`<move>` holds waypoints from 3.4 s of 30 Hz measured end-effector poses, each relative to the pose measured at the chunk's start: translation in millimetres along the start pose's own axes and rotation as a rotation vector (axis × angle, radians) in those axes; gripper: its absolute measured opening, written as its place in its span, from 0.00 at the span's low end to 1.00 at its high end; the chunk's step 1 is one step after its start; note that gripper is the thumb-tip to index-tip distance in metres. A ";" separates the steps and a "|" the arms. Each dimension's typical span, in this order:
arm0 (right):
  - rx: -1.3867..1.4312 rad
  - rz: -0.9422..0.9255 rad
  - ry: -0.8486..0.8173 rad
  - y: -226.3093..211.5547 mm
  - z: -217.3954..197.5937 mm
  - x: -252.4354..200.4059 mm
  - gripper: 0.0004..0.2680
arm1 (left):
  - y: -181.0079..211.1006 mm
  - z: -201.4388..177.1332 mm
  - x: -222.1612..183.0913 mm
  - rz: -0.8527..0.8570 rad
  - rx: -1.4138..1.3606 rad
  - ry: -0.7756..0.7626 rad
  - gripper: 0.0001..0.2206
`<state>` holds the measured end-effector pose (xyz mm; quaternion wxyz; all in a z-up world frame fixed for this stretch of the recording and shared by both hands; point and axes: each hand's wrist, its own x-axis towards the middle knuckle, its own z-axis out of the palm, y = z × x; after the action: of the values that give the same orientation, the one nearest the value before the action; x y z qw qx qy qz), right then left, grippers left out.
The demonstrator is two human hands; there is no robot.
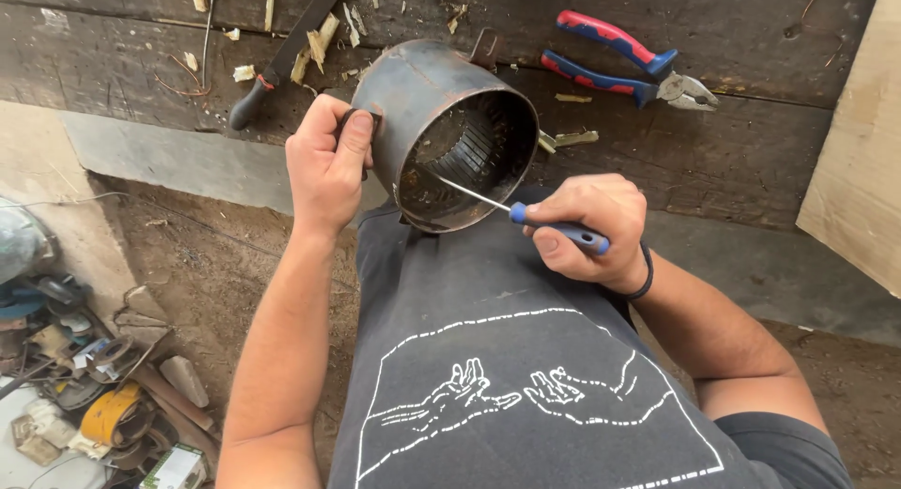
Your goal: Using a screwdriver to pry out material from the slots of a motor stator on a workbench
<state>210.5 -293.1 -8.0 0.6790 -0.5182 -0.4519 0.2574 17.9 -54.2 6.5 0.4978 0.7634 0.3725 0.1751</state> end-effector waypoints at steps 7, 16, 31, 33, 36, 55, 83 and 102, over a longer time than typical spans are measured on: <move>0.075 0.079 0.035 11.5 7.8 -12.4 0.07 | -1.4 -0.4 -1.6 -0.015 -0.016 -0.001 0.12; 0.117 0.044 0.069 14.6 3.6 -8.5 0.08 | 5.4 1.4 -1.2 0.006 -0.013 -0.024 0.12; -0.112 0.044 -0.038 14.6 36.8 16.0 0.07 | 16.1 5.9 -4.8 0.018 -0.008 -0.045 0.12; -0.173 -0.011 -0.054 9.6 36.4 20.0 0.07 | 17.0 5.3 -6.5 0.021 -0.004 -0.052 0.12; -0.109 0.052 -0.058 -7.3 12.9 11.3 0.06 | 14.7 5.0 -3.8 0.016 -0.001 -0.035 0.12; -0.136 -0.085 -0.083 9.8 39.1 16.4 0.07 | -23.4 -19.5 1.7 -0.096 -0.056 -0.017 0.11; -0.369 -0.405 -0.027 -3.3 28.5 23.1 0.09 | -4.2 0.0 6.4 -0.098 -0.041 0.095 0.12; -0.268 -0.139 -0.070 -34.5 -10.0 -2.4 0.07 | 18.4 3.2 32.9 -0.147 0.102 -0.017 0.14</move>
<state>214.1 -311.2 22.9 0.6037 -0.5625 -0.5403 0.1651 49.0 -36.0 18.0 0.4729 0.7599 0.4317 0.1121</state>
